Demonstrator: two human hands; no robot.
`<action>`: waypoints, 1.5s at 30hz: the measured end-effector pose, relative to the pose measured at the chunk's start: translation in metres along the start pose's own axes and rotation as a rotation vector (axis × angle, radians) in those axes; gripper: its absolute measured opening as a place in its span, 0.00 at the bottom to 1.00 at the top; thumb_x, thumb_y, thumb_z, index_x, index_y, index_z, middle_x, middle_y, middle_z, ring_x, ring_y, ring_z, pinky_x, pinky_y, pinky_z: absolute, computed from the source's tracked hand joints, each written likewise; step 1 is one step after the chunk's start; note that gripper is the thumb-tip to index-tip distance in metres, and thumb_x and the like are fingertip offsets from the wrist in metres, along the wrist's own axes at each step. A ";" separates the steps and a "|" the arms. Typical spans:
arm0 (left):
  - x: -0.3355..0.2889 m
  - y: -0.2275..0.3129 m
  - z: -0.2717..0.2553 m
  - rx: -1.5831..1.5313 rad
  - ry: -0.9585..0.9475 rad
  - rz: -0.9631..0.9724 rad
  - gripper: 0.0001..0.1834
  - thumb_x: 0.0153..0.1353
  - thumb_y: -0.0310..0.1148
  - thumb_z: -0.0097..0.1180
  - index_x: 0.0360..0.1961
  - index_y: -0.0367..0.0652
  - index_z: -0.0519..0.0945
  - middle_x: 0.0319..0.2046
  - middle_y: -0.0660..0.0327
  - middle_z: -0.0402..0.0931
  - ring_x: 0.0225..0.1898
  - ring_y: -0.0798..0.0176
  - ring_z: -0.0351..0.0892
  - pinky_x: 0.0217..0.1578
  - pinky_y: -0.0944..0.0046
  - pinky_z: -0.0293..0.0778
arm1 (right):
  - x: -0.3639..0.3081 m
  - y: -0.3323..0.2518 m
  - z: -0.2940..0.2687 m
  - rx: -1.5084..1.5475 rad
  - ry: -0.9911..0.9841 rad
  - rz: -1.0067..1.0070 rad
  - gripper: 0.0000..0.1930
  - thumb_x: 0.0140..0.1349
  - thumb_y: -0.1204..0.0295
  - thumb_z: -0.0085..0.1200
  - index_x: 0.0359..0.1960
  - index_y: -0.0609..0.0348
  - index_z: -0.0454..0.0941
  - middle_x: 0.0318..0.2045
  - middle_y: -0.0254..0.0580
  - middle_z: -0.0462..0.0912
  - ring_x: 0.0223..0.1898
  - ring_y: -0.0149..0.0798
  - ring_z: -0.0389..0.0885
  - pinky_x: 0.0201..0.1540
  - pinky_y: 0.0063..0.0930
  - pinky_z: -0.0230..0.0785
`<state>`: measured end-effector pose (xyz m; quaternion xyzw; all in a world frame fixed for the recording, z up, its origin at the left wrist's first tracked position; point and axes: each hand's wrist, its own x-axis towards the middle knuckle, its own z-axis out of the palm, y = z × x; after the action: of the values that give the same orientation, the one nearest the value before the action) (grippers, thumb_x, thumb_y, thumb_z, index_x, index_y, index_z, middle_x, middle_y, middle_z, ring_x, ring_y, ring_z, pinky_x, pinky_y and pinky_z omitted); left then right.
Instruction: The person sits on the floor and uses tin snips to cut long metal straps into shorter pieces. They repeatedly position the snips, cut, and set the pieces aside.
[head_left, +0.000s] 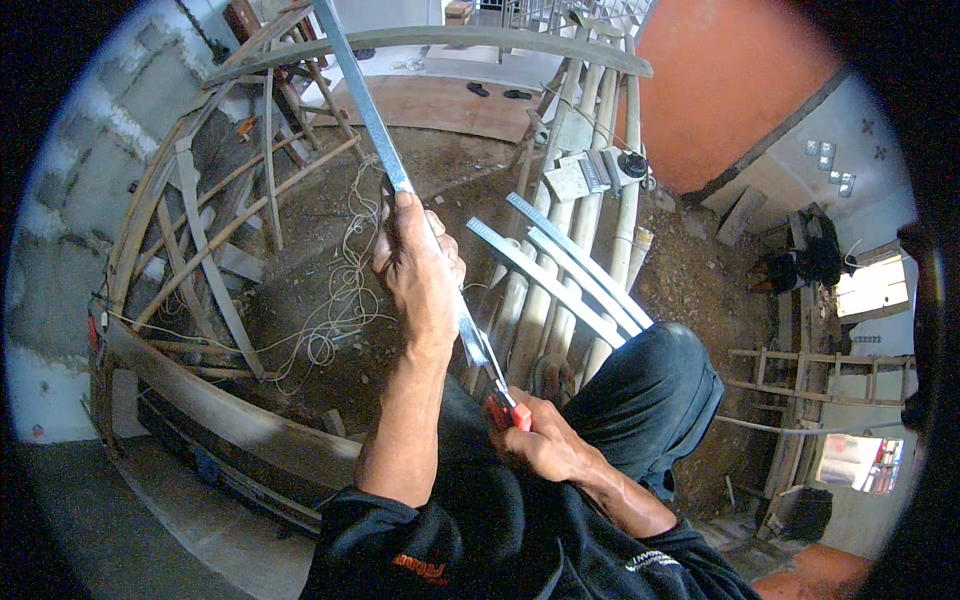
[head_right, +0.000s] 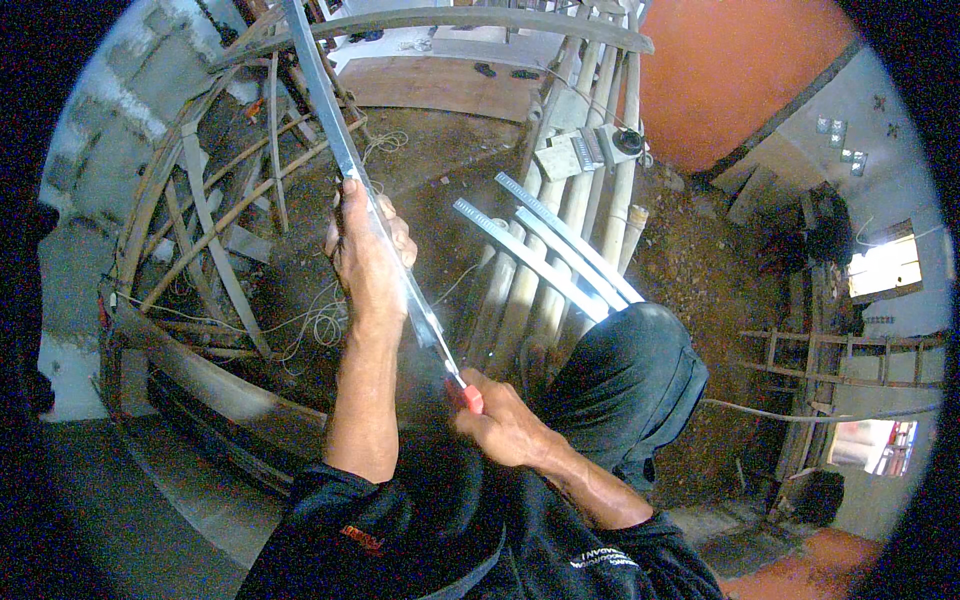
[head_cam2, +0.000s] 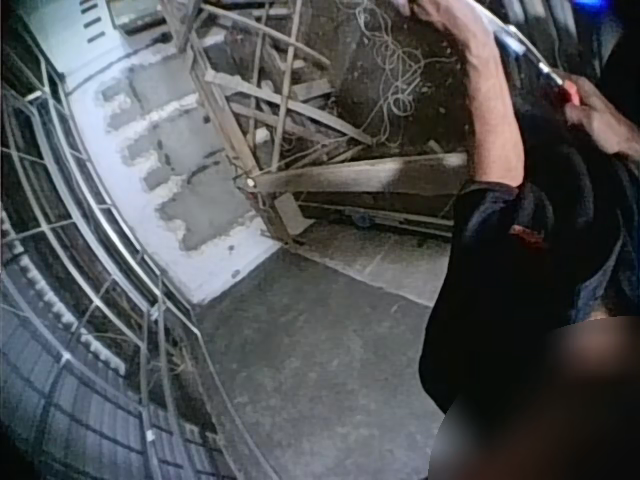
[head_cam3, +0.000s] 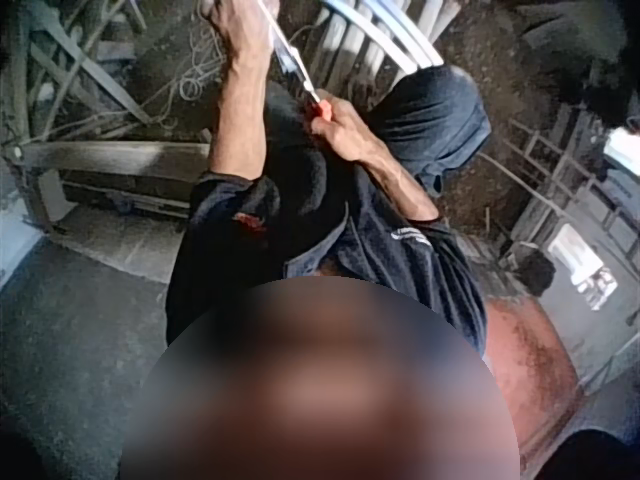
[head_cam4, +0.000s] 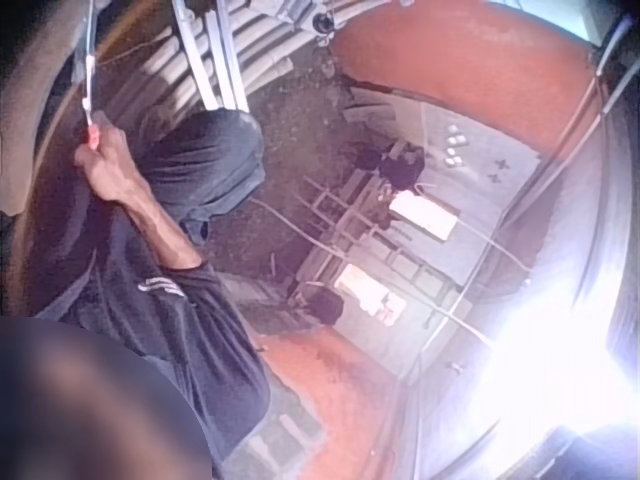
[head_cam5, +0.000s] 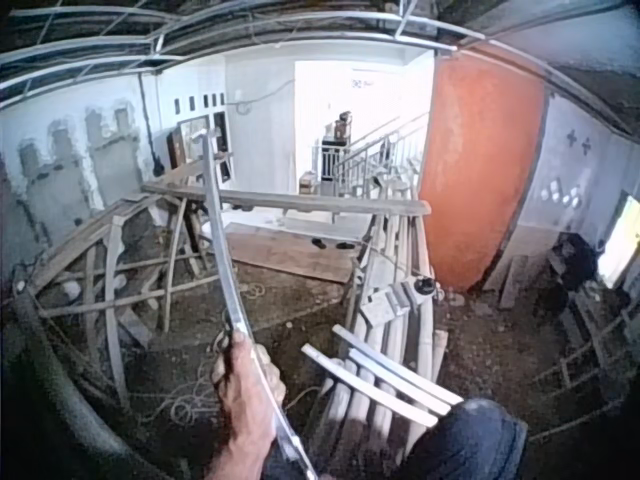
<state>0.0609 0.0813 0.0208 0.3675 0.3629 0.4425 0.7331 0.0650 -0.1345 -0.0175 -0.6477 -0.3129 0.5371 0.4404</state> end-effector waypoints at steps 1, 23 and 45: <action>0.000 0.000 0.000 0.005 0.007 0.003 0.24 0.66 0.59 0.53 0.28 0.49 0.69 0.17 0.70 0.62 0.14 0.73 0.64 0.12 0.72 0.59 | 0.000 0.000 0.000 -0.011 0.005 -0.005 0.17 0.55 0.72 0.53 0.46 0.66 0.72 0.29 0.44 0.76 0.33 0.38 0.73 0.40 0.37 0.69; -0.002 0.000 -0.002 -0.003 -0.023 0.020 0.22 0.69 0.55 0.52 0.28 0.50 0.68 0.19 0.70 0.62 0.15 0.74 0.64 0.12 0.71 0.59 | -0.002 0.003 0.005 0.113 0.007 0.050 0.11 0.55 0.72 0.52 0.39 0.63 0.73 0.26 0.39 0.73 0.30 0.35 0.71 0.36 0.35 0.66; -0.005 0.030 -0.060 0.928 -0.246 0.837 0.31 0.73 0.35 0.45 0.73 0.39 0.57 0.60 0.44 0.74 0.51 0.51 0.79 0.53 0.58 0.72 | -0.036 -0.064 -0.064 -0.662 0.101 -0.068 0.18 0.60 0.66 0.57 0.47 0.66 0.77 0.29 0.65 0.82 0.36 0.66 0.82 0.40 0.55 0.74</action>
<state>-0.0035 0.1003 0.0198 0.8056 0.2559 0.4428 0.2990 0.1234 -0.1544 0.0582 -0.7706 -0.4695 0.3586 0.2390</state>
